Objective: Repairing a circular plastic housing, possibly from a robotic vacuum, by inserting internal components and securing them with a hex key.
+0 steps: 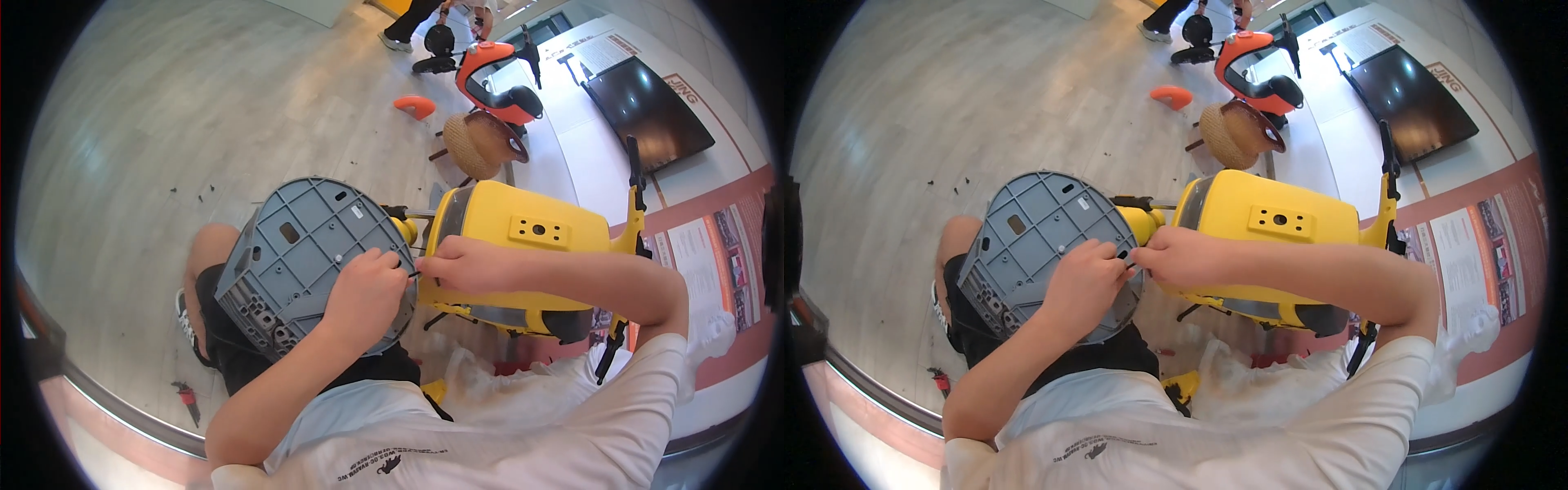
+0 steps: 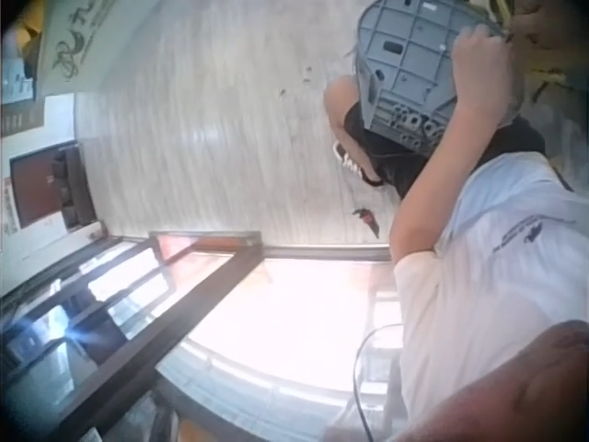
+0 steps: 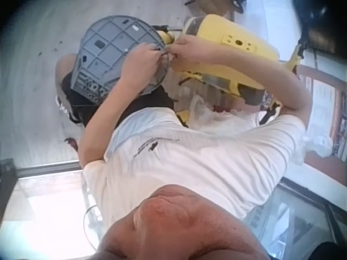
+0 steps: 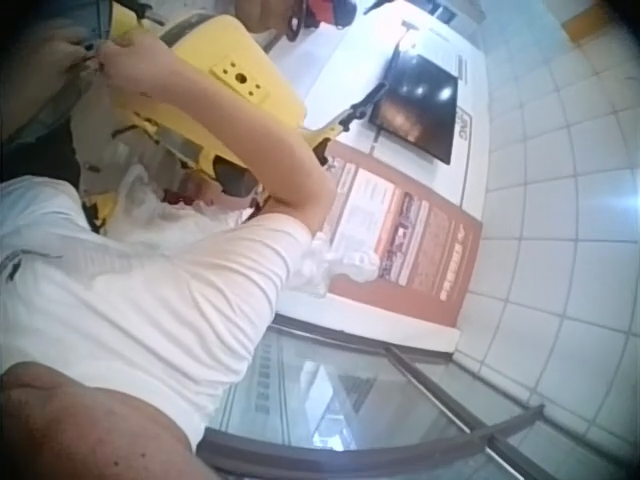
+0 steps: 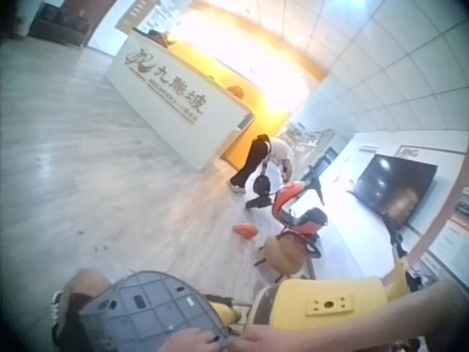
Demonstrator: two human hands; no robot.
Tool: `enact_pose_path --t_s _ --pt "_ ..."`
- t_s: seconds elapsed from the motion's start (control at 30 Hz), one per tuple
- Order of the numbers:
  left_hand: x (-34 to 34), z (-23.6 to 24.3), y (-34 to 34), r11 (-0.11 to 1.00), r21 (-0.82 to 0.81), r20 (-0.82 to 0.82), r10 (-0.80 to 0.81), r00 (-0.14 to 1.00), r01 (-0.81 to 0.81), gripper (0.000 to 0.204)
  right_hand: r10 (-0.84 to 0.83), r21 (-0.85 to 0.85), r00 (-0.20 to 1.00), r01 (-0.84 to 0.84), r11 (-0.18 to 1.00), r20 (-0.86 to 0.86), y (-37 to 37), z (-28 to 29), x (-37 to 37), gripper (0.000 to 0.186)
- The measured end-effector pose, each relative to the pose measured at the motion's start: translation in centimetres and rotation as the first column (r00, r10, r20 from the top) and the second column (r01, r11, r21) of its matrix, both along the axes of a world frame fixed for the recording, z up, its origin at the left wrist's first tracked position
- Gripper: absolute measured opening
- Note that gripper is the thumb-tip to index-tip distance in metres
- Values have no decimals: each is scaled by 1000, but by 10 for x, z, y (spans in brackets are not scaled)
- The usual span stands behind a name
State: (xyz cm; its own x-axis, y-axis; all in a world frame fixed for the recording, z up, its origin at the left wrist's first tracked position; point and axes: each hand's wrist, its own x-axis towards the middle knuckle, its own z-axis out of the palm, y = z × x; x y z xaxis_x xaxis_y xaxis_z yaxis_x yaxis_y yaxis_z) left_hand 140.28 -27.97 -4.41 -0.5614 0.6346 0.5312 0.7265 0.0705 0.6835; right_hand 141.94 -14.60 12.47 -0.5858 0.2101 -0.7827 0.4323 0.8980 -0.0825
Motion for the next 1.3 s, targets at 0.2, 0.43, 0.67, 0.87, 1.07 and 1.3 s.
enact_pose_path --t_s 0.2,0.43,0.67,0.87,1.07,1.3 --pt "1 4 2 1000 -6 -14 -18 1000 18 14 952 486 285 -820 301 -109 30 33 7 32" --pt "-1 8 -2 995 -83 15 -46 999 47 10 953 504 -301 -829 -242 -38 30 18 0 18" --pt "2 7 -2 998 -44 3 -47 999 47 11 945 426 -298 -878 -217 -133 31 11 -4 17" --pt "2 7 -3 995 -78 52 -63 997 66 14 962 442 -220 -888 -129 -162 38 -6 6 20" --pt "0 13 -3 992 -103 81 -68 994 76 10 728 343 624 -642 685 -285 15 -11 32 37" --pt "0 12 0 992 -88 55 -88 995 93 9 318 224 930 -276 935 -184 11 0 19 52"
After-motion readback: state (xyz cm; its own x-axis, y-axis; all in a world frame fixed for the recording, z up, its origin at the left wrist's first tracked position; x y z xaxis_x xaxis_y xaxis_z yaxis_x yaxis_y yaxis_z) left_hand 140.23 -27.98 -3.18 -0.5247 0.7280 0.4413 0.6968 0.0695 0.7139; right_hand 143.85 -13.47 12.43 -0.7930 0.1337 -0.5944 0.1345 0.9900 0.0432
